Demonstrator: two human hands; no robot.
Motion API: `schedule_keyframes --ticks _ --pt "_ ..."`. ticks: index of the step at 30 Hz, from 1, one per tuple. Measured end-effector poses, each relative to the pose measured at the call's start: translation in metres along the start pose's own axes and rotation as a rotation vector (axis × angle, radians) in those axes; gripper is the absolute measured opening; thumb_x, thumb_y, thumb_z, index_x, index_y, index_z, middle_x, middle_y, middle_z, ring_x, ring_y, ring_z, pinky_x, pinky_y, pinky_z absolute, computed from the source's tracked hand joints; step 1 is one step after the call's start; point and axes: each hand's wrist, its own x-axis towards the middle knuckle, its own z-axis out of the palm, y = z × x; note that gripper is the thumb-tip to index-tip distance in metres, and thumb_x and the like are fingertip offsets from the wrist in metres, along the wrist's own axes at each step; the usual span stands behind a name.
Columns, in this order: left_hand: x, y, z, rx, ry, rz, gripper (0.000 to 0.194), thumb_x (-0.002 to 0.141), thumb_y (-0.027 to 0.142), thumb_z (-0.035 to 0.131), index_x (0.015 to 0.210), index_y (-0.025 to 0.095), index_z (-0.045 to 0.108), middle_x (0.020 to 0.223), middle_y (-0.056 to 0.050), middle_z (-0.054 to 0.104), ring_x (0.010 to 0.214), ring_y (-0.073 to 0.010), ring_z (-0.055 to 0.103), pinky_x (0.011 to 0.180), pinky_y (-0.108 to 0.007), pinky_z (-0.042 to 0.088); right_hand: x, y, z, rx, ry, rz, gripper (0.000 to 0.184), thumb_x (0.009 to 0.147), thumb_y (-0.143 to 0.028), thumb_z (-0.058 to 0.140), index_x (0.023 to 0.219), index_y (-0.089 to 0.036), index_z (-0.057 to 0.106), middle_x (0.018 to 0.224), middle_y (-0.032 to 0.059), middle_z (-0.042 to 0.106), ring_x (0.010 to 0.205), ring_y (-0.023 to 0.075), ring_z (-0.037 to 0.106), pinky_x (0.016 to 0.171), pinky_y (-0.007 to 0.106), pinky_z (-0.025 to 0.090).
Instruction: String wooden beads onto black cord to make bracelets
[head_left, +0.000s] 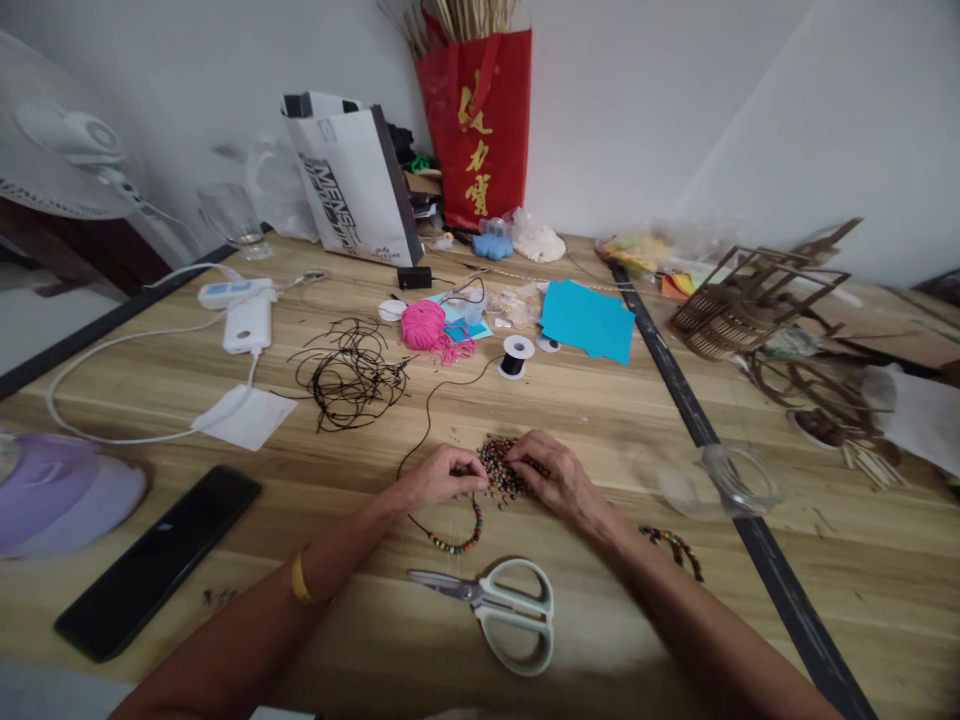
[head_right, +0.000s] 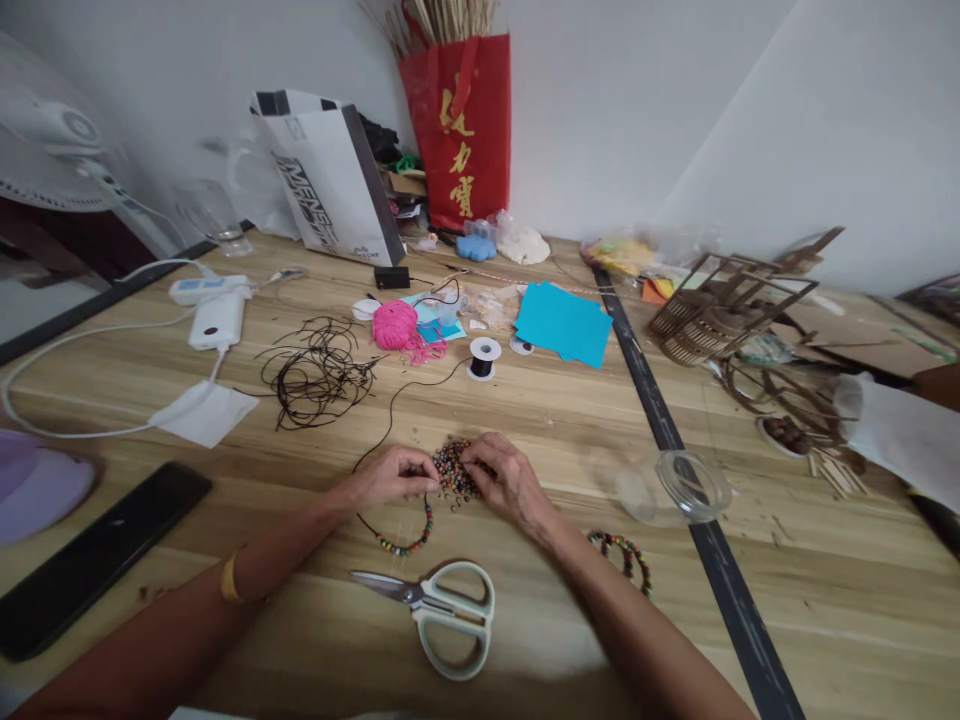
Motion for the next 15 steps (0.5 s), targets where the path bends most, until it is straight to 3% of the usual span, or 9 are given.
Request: schedule_keyframes --ticks 15 --pt "0.0013 -0.002 0.0008 0.029 0.0 0.02 0.028 0.073 0.039 0.067 0.075 0.01 0.065 0.058 0.001 0.057 0.053 -0.0087 0.05 0.049 -0.017 0.04 -0.004 -0.0039 0.0033 -0.4 -0.326 -0.091 0.011 0.087 -0.01 0.056 0.087 -0.019 0.063 0.085 0.0057 0.061 0.084 0.0199 0.052 0.074 0.031 0.037"
